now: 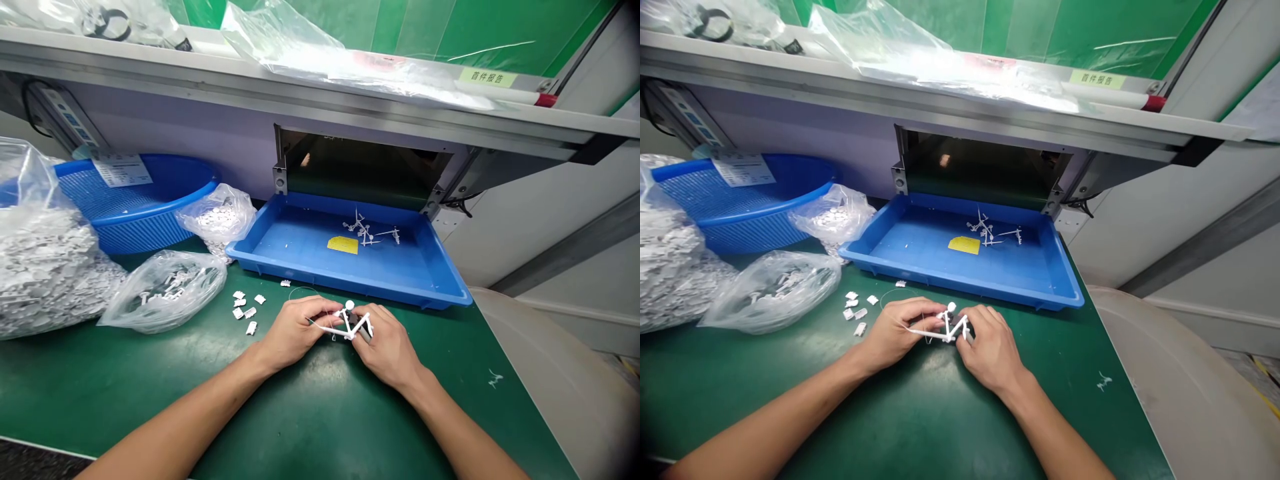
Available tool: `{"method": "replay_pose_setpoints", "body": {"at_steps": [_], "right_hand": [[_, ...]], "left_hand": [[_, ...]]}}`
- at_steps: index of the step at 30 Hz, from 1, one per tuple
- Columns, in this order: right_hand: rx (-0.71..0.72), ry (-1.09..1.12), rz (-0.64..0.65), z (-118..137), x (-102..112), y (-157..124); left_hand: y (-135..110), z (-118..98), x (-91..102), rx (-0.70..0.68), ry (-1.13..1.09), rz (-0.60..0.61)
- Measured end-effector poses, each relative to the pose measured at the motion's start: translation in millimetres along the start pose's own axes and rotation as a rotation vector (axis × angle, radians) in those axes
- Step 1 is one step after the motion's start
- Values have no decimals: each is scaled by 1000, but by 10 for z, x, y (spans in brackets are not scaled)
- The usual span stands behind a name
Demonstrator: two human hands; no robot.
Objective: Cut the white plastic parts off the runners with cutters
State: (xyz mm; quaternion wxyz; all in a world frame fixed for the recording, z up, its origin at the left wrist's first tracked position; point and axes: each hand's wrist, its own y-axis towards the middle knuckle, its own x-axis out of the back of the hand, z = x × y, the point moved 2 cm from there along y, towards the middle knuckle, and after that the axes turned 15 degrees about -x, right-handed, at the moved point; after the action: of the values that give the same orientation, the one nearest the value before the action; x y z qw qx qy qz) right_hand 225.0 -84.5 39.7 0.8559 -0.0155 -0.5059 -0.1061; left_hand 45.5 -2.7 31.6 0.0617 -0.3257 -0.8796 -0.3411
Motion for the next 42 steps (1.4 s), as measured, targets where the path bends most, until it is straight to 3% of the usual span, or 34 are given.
{"method": "replay_pose_setpoints", "body": {"at_steps": [10,15,19,22,25,27,29,31,33,35,36,40,42], "right_hand": [[-3,-84,55,-67,-71,-13],[-142,-123,140,-147,-67,76],[-254,-110,66,-320,95,194],[-239,-110,35,-476,145,201],[-202,-187,46,-604,24,177],[-177,-231,44,-646,-86,170],[-168,-245,52,-647,-152,166],[-178,-254,72,-619,-152,161],[-188,-277,83,-578,-110,158],[-185,-306,69,-541,-63,164],[-181,-318,57,-529,-47,170],[-166,-329,40,-518,-28,176],[-157,-328,37,-517,-25,167]], "left_hand": [[-30,46,-37,-16,16,12],[-36,221,-146,87,10,42],[19,233,-130,145,-13,-12],[59,83,247,146,82,-160],[-39,-107,993,141,298,-476],[-223,-218,1541,164,506,-612],[-451,-282,1968,240,743,-540],[-662,-297,2180,298,912,-366],[-811,-311,2163,277,961,-313],[-871,-352,1957,225,890,-334],[-864,-377,1798,206,809,-277],[-733,-504,1060,125,444,242],[-693,-557,785,137,371,388]]}}
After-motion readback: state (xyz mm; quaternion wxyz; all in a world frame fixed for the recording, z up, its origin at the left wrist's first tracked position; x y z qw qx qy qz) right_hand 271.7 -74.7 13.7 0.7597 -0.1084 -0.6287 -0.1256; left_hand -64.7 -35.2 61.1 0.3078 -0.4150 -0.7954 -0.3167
